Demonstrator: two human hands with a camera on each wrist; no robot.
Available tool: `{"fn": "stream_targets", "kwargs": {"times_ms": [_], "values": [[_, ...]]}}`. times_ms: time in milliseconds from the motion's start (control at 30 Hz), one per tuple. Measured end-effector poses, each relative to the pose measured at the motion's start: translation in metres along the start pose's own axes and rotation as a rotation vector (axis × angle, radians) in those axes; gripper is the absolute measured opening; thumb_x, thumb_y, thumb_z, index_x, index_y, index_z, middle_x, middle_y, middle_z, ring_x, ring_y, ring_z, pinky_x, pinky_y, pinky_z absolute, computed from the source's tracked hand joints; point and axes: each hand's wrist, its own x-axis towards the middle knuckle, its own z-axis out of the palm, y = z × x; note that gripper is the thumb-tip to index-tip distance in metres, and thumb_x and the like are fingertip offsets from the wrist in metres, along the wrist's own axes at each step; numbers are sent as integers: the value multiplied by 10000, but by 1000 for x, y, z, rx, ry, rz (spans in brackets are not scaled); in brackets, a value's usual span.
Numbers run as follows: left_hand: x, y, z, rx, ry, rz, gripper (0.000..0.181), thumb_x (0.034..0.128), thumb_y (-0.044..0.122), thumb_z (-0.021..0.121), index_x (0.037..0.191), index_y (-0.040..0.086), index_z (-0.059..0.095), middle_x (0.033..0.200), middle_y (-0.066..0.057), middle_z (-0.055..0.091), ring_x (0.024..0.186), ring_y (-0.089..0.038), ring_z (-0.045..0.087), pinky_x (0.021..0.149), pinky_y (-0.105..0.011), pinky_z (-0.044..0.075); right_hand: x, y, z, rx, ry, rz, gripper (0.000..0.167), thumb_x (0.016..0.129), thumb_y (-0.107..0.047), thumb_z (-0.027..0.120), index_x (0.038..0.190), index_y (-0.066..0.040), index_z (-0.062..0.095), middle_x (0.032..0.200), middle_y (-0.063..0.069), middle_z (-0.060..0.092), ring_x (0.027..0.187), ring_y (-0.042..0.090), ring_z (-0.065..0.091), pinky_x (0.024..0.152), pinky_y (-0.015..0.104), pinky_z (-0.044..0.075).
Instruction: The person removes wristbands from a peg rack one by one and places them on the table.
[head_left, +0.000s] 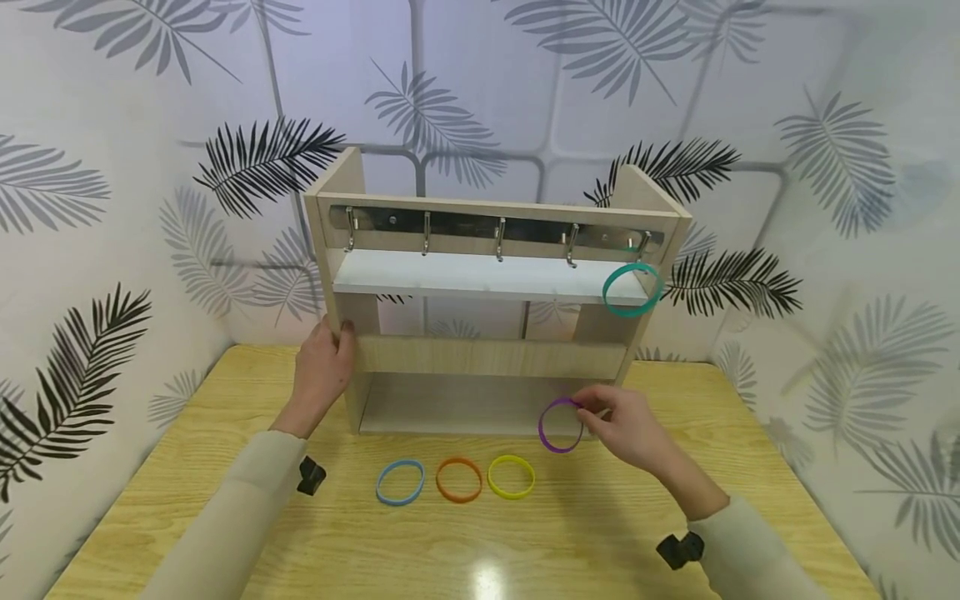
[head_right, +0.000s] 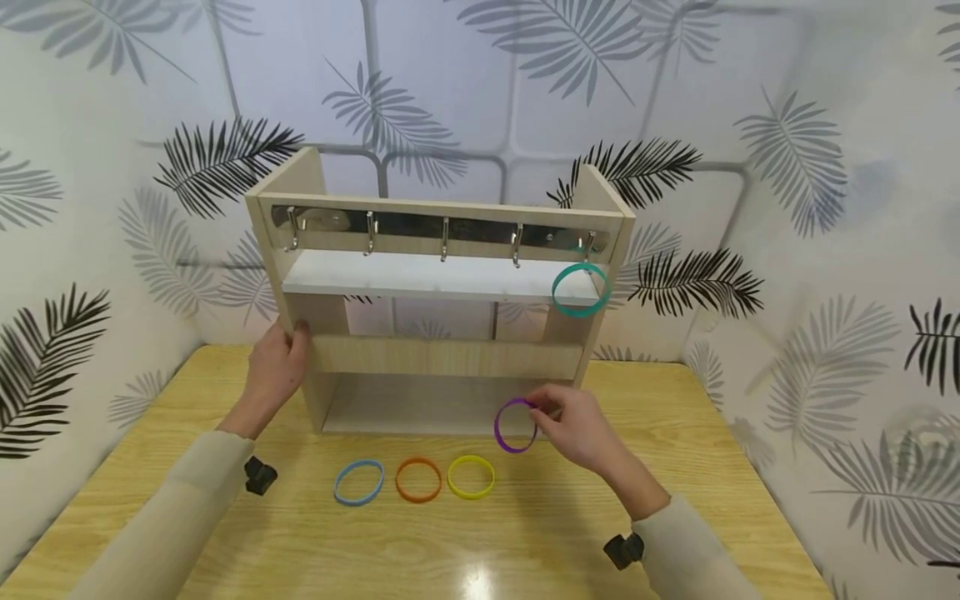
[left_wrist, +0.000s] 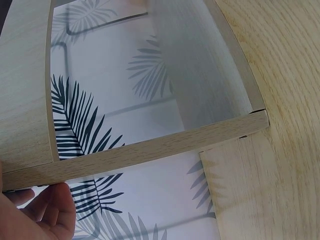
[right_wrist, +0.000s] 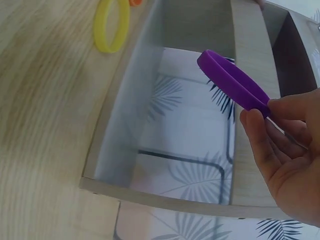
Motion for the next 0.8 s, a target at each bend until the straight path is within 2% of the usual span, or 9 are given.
{"fn": "stream_targets", "kwargs": {"times_ms": [167, 467, 800], "values": [[0, 0, 0, 0, 0, -4, 499, 1011, 331, 315, 1233, -79, 491, 1048, -281, 584, 872, -409, 591, 685, -536, 461, -4, 11, 5, 1, -66, 21, 118, 878, 1, 629, 979, -38, 673, 875, 27, 666, 766, 164, 635, 599, 254, 509], [0, 1, 0, 5, 8, 13, 492, 1010, 322, 313, 1219, -84, 496, 1031, -275, 586, 813, -385, 586, 635, -516, 468, -9, 29, 8, -68, -181, -16, 127, 877, -32, 627, 986, -65, 683, 895, 36, 677, 789, 150, 627, 619, 253, 500], [-1, 2, 0, 8, 16, 9, 481, 1007, 320, 326, 1201, -81, 507, 1009, -265, 587, 824, -384, 585, 649, -516, 464, -16, 41, 12, -5, -294, 8, 105, 869, 0, 620, 952, -39, 670, 858, 45, 670, 695, 140, 619, 528, 256, 493]]}}
